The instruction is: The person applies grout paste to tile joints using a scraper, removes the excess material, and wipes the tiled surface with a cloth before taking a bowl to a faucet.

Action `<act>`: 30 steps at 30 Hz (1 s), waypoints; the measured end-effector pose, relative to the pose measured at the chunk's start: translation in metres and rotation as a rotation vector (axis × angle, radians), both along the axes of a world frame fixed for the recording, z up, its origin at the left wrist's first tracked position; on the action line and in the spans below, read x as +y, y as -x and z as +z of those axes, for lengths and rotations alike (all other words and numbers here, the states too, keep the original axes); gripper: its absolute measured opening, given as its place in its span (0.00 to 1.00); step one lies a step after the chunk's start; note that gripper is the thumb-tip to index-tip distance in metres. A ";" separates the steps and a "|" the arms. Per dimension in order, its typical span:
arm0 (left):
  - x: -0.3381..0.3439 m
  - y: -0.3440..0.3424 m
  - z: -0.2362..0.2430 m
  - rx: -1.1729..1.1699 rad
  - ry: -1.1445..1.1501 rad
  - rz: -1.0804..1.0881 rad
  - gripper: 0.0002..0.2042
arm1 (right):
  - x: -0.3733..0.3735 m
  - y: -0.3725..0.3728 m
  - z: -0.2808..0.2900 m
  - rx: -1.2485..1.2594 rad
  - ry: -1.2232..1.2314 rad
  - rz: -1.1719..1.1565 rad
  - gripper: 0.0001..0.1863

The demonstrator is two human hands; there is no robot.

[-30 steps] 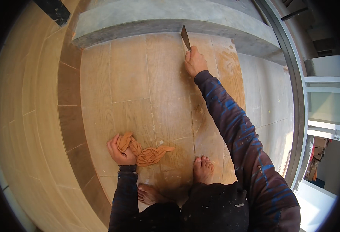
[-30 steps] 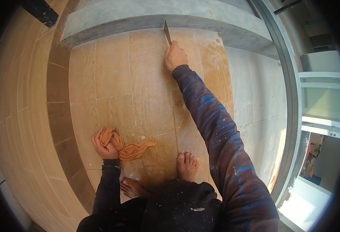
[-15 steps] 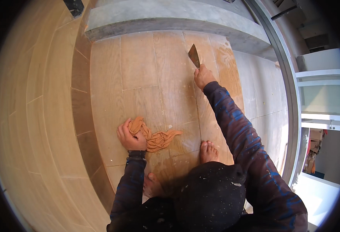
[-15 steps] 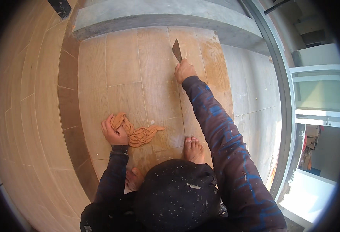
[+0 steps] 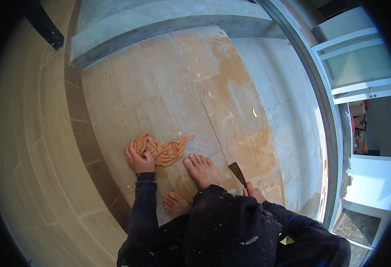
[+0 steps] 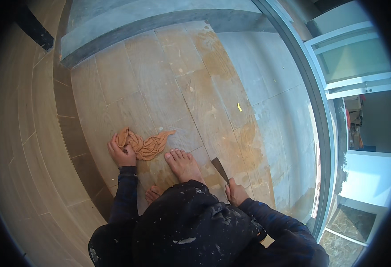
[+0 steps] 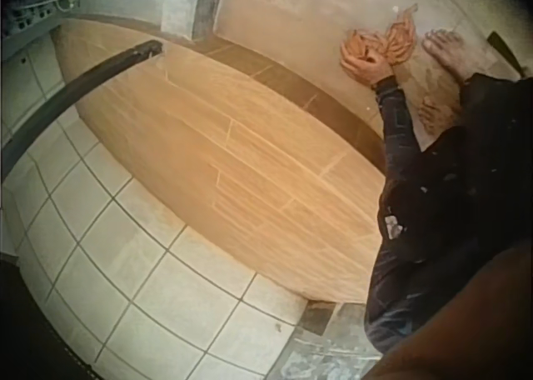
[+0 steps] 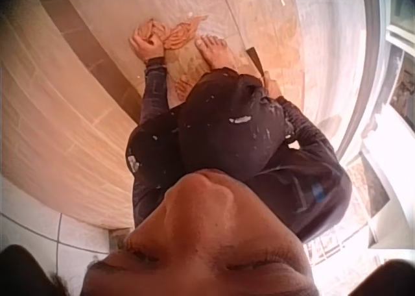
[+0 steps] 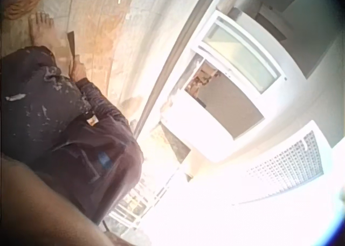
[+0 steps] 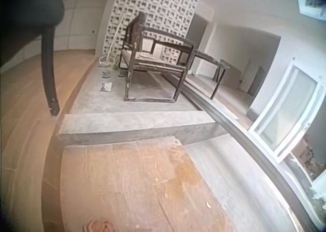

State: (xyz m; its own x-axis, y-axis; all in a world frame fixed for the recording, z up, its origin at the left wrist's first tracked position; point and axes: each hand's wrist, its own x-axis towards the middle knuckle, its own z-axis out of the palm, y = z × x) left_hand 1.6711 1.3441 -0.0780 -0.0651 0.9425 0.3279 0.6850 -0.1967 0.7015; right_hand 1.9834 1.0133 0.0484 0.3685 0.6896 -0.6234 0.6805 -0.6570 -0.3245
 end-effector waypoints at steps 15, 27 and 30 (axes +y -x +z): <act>0.003 0.000 0.011 0.000 0.037 0.012 0.25 | 0.327 -0.119 0.021 -0.259 -0.407 0.605 0.09; 0.005 0.002 0.019 0.016 0.072 0.070 0.24 | 0.494 -0.192 -0.022 -0.283 -0.491 1.264 0.11; 0.004 -0.006 0.014 0.016 0.101 0.087 0.25 | 0.497 -0.217 -0.021 -0.283 -0.401 1.310 0.10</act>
